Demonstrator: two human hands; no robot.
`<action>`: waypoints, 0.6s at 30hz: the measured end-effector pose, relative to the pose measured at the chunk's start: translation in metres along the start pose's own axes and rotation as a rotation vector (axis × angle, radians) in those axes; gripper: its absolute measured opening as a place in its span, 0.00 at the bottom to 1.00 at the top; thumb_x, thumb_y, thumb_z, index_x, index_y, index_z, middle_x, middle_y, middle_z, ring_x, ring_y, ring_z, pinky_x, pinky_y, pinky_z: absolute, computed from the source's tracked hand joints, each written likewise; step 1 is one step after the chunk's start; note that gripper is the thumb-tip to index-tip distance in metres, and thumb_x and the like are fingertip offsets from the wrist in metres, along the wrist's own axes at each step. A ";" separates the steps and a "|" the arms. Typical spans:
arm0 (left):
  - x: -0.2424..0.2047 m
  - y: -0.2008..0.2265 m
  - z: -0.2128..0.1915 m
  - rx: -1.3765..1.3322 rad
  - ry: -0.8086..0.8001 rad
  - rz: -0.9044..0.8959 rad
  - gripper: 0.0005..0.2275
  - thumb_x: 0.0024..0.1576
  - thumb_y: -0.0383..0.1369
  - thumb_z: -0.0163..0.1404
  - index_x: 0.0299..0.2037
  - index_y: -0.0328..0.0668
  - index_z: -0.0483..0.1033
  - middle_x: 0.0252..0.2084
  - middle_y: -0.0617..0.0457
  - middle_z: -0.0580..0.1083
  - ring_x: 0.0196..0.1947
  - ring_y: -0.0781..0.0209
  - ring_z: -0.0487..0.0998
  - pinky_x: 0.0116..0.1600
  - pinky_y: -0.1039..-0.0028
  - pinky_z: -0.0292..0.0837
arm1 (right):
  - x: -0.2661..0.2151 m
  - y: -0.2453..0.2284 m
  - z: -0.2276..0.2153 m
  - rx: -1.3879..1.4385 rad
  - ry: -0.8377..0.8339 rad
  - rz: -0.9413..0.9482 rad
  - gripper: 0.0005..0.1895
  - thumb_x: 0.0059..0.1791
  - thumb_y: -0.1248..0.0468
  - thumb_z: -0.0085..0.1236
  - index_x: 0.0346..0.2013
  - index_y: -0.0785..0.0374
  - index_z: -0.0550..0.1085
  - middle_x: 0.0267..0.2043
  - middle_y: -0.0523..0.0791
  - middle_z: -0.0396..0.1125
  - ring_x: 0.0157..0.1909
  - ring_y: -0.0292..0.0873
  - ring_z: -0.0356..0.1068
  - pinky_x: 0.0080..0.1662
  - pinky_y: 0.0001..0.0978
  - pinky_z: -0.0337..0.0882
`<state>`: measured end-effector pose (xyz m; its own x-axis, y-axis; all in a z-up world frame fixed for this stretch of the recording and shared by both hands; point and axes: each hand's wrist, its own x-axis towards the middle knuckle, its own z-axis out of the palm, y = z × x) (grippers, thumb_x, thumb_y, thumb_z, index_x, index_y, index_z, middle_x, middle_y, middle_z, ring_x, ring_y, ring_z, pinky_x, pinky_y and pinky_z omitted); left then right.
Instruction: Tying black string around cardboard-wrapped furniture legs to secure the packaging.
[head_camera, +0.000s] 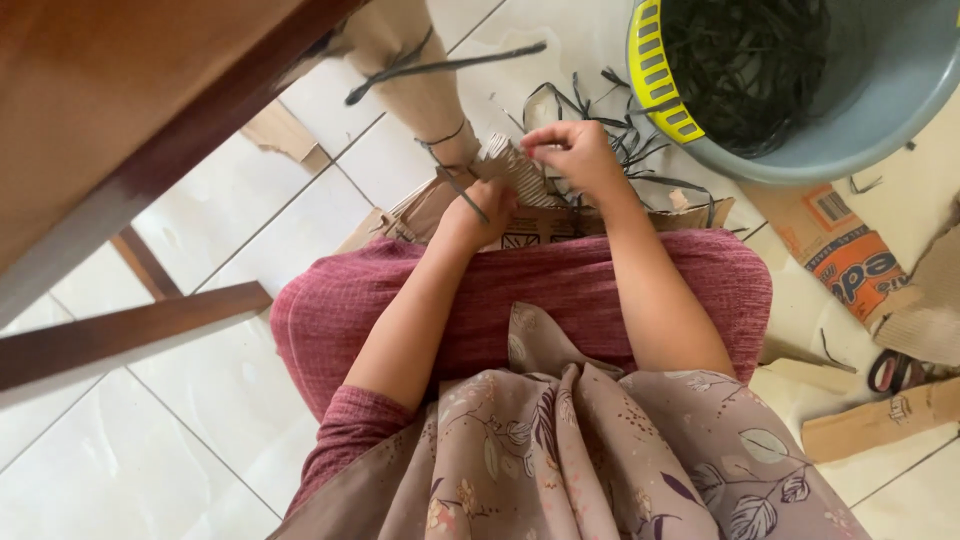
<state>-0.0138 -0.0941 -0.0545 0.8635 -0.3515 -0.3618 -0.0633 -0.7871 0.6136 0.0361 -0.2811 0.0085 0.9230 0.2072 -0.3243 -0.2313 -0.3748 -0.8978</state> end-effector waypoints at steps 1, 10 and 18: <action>-0.007 0.004 -0.003 0.003 0.015 -0.003 0.13 0.60 0.35 0.44 0.47 0.36 0.76 0.42 0.37 0.78 0.45 0.37 0.82 0.47 0.51 0.81 | -0.005 0.005 0.001 -0.002 -0.006 -0.015 0.12 0.47 0.69 0.64 0.42 0.51 0.83 0.42 0.42 0.78 0.48 0.35 0.75 0.52 0.37 0.75; -0.065 -0.016 0.057 -0.066 0.138 -0.076 0.11 0.60 0.39 0.48 0.50 0.49 0.74 0.47 0.44 0.78 0.51 0.40 0.80 0.54 0.49 0.78 | -0.027 0.058 -0.006 0.855 0.009 -0.015 0.11 0.52 0.78 0.55 0.46 0.65 0.79 0.41 0.50 0.76 0.36 0.43 0.79 0.39 0.32 0.85; -0.146 -0.043 0.161 0.782 0.511 0.079 0.08 0.55 0.33 0.44 0.44 0.50 0.71 0.34 0.57 0.76 0.33 0.53 0.82 0.35 0.56 0.79 | -0.026 0.068 0.019 0.253 0.286 -0.171 0.18 0.47 0.79 0.47 0.36 0.59 0.82 0.32 0.48 0.76 0.23 0.37 0.77 0.23 0.23 0.76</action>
<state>-0.2172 -0.0907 -0.1408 0.9458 -0.2991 0.1267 -0.2892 -0.9530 -0.0903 -0.0094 -0.2946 -0.0495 0.9947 -0.0255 -0.0998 -0.1021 -0.1158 -0.9880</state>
